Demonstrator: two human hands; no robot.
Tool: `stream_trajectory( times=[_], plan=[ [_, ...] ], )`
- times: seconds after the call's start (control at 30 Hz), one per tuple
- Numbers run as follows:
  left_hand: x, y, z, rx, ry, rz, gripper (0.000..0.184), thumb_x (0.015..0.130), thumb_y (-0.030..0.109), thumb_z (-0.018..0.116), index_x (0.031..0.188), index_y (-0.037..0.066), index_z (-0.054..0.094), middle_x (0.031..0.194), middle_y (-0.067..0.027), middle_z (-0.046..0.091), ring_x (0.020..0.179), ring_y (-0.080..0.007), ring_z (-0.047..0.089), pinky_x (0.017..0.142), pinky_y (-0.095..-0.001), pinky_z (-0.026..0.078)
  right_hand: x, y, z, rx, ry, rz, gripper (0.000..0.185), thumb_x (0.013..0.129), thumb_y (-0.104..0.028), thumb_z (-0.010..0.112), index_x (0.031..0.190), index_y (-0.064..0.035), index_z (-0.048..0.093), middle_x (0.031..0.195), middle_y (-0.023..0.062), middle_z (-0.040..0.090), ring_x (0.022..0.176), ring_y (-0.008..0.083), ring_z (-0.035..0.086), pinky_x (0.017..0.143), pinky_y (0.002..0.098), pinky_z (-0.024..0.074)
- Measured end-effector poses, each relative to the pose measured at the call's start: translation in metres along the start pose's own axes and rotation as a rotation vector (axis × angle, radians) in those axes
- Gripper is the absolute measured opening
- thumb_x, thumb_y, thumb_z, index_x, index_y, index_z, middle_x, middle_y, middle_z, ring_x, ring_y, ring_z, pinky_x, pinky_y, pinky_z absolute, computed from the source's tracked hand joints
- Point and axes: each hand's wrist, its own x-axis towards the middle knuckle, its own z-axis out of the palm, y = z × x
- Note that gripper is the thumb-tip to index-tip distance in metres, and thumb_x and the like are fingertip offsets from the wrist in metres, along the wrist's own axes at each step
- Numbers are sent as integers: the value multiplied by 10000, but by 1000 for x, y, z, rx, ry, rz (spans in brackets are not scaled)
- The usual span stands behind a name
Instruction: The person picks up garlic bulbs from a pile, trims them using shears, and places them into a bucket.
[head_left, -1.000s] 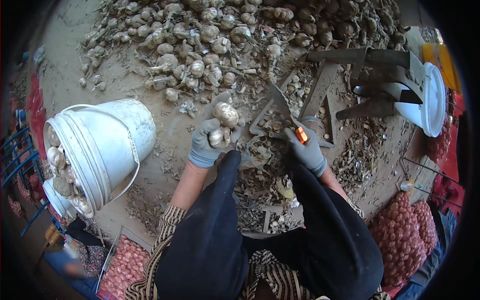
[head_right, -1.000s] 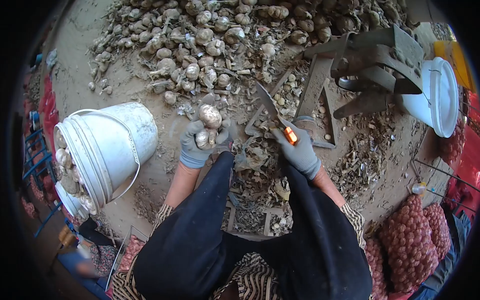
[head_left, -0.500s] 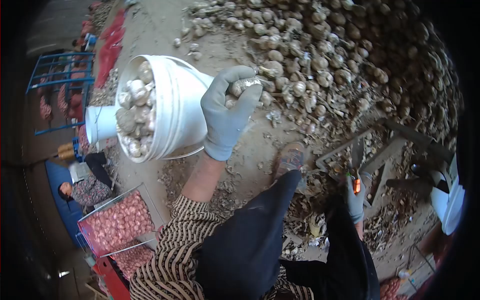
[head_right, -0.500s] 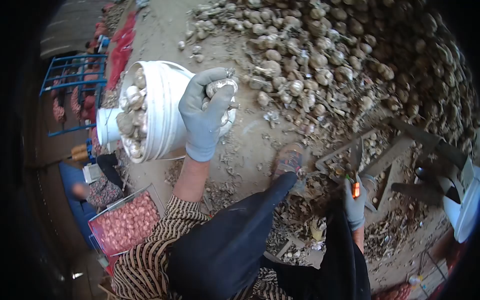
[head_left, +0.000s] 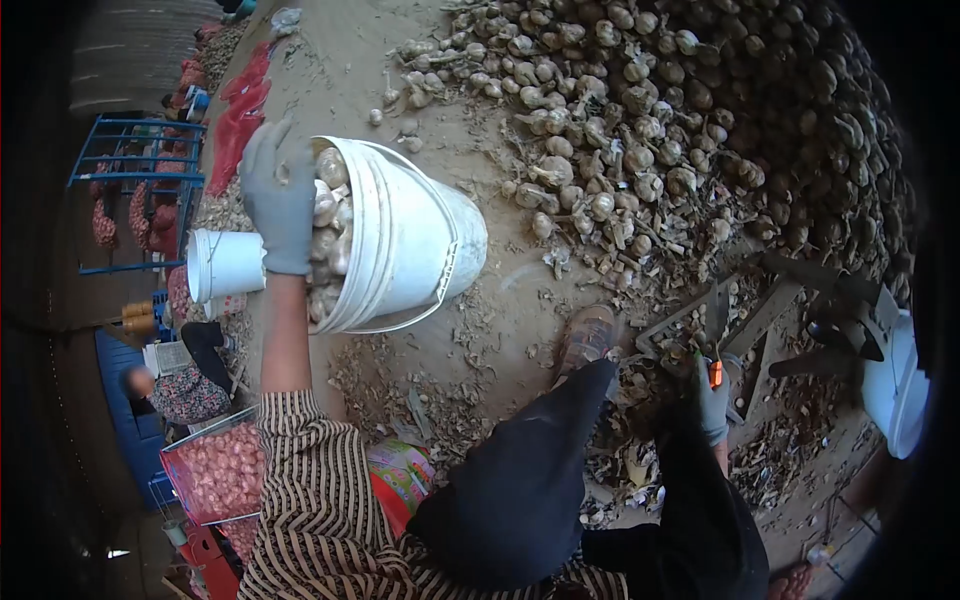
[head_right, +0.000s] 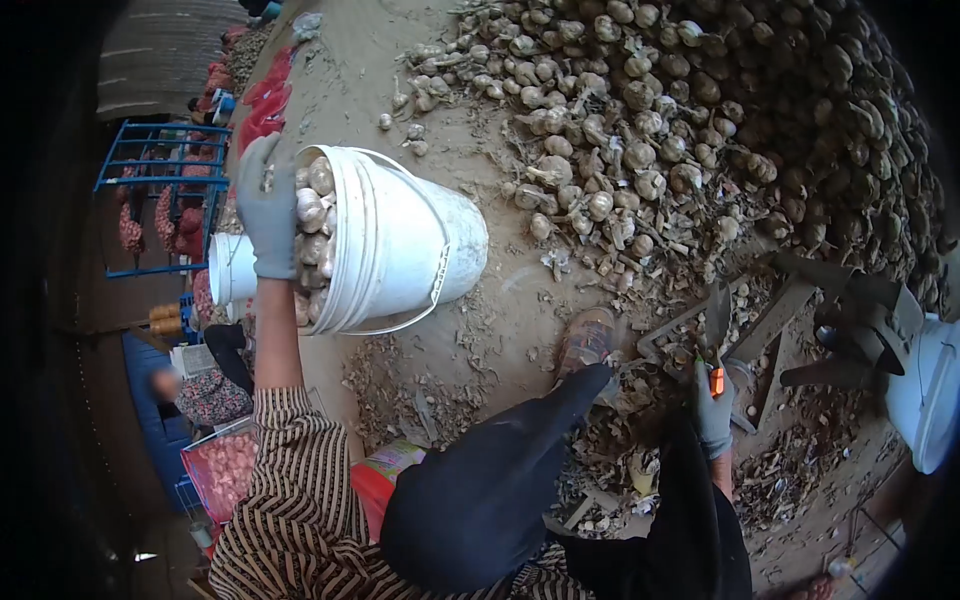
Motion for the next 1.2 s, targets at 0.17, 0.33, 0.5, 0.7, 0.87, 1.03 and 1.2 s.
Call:
stream_trajectory(
  times=[0.17, 0.33, 0.5, 0.7, 0.87, 1.03, 1.2],
  plan=[
    [-56, 203, 52, -535, -310, 196, 239, 785, 59, 754, 1017, 68, 699, 958, -97, 683, 899, -275, 656, 814, -371, 528, -4, -7, 5, -181, -22, -139, 131, 991, -145, 622, 998, -15, 610, 795, -52, 567, 715, 44, 488, 627, 235, 412],
    [-127, 241, 223, -186, -769, 257, 420, 796, 222, 750, 1177, 124, 604, 1098, -103, 603, 947, -307, 647, 802, -422, 547, -10, -17, 3, -144, -34, -85, 155, 986, -143, 635, 1051, -4, 617, 817, -50, 583, 728, 48, 504, 645, 239, 428],
    [-137, 215, 286, -138, -948, 201, 548, 761, 183, 739, 1280, 157, 563, 1267, -128, 586, 1094, -347, 636, 880, -441, 545, -12, -25, 4, -109, -41, -36, 178, 990, -145, 630, 1088, 3, 611, 856, -38, 612, 761, 49, 523, 674, 232, 439],
    [-151, 234, 218, -1819, -795, -927, 545, 811, -68, 630, 1311, 52, 450, 1219, -111, 586, 1130, -264, 627, 1038, -425, 511, -21, -38, 5, -335, -147, -193, 304, 965, -190, 665, 1175, 19, 595, 805, 26, 574, 774, 86, 486, 697, 287, 448],
    [-203, 266, 178, -2320, -708, -1335, 404, 926, 116, 643, 1307, 61, 518, 1212, -130, 639, 1144, -286, 633, 1045, -486, 512, -26, -60, 13, -540, -250, -303, 470, 944, -260, 679, 1330, -16, 565, 943, 239, 682, 871, 372, 690, 753, 384, 513],
    [-223, 275, 176, -2207, -698, -1550, 545, 862, 73, 623, 1384, 23, 473, 1156, -102, 608, 1006, -247, 646, 959, -425, 541, -22, -55, 16, -621, -270, -321, 469, 935, -293, 674, 1329, -58, 580, 886, 227, 681, 849, 407, 674, 722, 413, 522],
    [-221, 276, 165, -2112, -866, -1216, 931, 709, 61, 618, 1566, 23, 255, 1248, -111, 513, 997, -229, 585, 865, -319, 515, -19, -60, 21, -682, -297, -265, 480, 941, -333, 654, 1353, -100, 575, 889, 223, 683, 850, 411, 672, 739, 437, 525]
  ],
)
